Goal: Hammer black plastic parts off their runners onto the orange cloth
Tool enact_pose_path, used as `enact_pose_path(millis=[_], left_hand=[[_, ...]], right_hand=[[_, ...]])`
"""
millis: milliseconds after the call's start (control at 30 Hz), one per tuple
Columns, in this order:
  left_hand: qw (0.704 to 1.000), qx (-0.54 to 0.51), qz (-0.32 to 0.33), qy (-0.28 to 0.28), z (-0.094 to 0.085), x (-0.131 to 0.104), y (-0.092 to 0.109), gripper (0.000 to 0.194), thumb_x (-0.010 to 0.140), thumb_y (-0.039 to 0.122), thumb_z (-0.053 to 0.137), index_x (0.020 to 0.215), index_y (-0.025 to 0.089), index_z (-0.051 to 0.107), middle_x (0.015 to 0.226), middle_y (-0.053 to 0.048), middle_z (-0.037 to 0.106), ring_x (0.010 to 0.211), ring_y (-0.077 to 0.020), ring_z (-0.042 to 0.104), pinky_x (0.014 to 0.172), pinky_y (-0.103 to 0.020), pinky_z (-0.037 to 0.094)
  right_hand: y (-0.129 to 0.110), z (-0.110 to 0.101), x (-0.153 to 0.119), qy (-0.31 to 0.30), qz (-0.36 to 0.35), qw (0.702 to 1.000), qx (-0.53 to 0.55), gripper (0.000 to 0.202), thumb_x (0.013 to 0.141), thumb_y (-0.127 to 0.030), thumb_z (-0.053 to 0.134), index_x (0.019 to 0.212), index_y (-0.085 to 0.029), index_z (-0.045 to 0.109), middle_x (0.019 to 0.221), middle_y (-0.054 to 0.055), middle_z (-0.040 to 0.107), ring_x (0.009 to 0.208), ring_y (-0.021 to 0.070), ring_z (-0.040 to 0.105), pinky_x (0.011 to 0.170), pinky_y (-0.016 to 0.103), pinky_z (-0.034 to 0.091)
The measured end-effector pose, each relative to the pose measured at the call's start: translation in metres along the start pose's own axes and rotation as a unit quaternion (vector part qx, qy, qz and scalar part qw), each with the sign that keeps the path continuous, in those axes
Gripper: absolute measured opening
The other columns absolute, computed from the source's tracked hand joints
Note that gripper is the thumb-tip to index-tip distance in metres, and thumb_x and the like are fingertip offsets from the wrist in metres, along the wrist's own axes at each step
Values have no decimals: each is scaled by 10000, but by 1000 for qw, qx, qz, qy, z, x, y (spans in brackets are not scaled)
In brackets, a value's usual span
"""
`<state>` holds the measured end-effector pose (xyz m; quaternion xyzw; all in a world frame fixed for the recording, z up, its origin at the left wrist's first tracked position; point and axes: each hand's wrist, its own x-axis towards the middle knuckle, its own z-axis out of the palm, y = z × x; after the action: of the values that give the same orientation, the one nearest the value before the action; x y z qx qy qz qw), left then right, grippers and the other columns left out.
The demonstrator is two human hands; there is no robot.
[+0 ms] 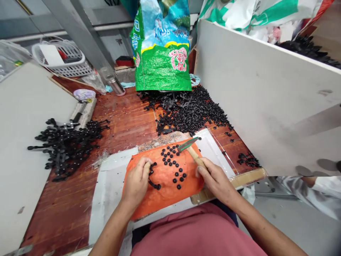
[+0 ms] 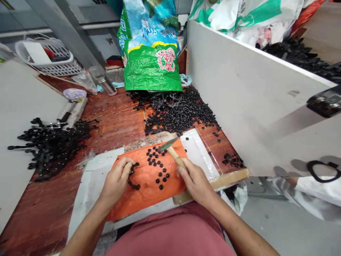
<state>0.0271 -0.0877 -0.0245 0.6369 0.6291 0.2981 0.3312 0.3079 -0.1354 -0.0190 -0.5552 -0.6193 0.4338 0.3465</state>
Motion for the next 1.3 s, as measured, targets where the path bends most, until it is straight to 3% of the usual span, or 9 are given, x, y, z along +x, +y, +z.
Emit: enact_pose_path(millis=[100, 167, 267, 533, 733, 1067, 1300], left_hand=[[1000, 12, 7, 3, 11, 8, 2, 151, 948, 322, 472, 839, 258, 554, 741, -4, 622, 683, -218, 578, 673, -302, 370], [1000, 24, 8, 9, 18, 11, 4, 136, 941, 304, 483, 833, 258, 552, 746, -16, 634, 686, -225, 585, 670, -306, 357], [999, 53, 0, 6, 24, 12, 6, 127, 935, 293, 485, 828, 257, 541, 749, -30, 647, 696, -236, 600, 667, -310, 354], [983, 176, -24, -43, 30, 13, 10, 158, 991, 290, 363, 913, 245, 493, 841, -46, 687, 778, -239, 661, 685, -313, 409], [964, 259, -18, -59, 34, 11, 11, 165, 1011, 287, 340, 904, 249, 459, 798, -31, 676, 722, -218, 659, 640, -299, 394], [990, 142, 5, -6, 31, 10, 2, 192, 985, 329, 354, 878, 245, 490, 797, -19, 687, 730, -205, 668, 678, -298, 445], [975, 217, -4, -45, 35, 9, 5, 194, 1013, 281, 346, 910, 240, 505, 815, -27, 709, 758, -203, 692, 671, -287, 441]], right_hand=[[22, -10, -12, 1, 29, 998, -62, 251, 1063, -368, 418, 1152, -244, 617, 818, -13, 656, 748, 186, 619, 717, 292, 458], [33, -10, -17, -1, 41, 995, -87, 354, 1058, -377, 427, 1364, -259, 561, 970, 16, 727, 871, 220, 677, 797, 320, 493], [42, -7, -19, -10, 48, 994, -98, 449, 1064, -394, 411, 1489, -273, 488, 1202, 56, 739, 1063, 263, 698, 929, 373, 510], [45, -7, -13, -24, 42, 994, -101, 507, 1060, -388, 409, 1551, -276, 457, 1412, 69, 660, 1246, 289, 648, 1080, 435, 484], [41, -7, -15, -28, 54, 993, -99, 526, 1053, -378, 417, 1571, -285, 433, 1507, 52, 572, 1299, 286, 615, 1121, 450, 454], [45, -6, -15, -23, 57, 992, -107, 523, 1050, -377, 428, 1564, -284, 444, 1505, 48, 570, 1315, 287, 603, 1120, 457, 460], [44, -6, -14, -24, 51, 994, -92, 525, 1051, -390, 434, 1564, -281, 442, 1509, 44, 568, 1335, 282, 586, 1132, 456, 448]])
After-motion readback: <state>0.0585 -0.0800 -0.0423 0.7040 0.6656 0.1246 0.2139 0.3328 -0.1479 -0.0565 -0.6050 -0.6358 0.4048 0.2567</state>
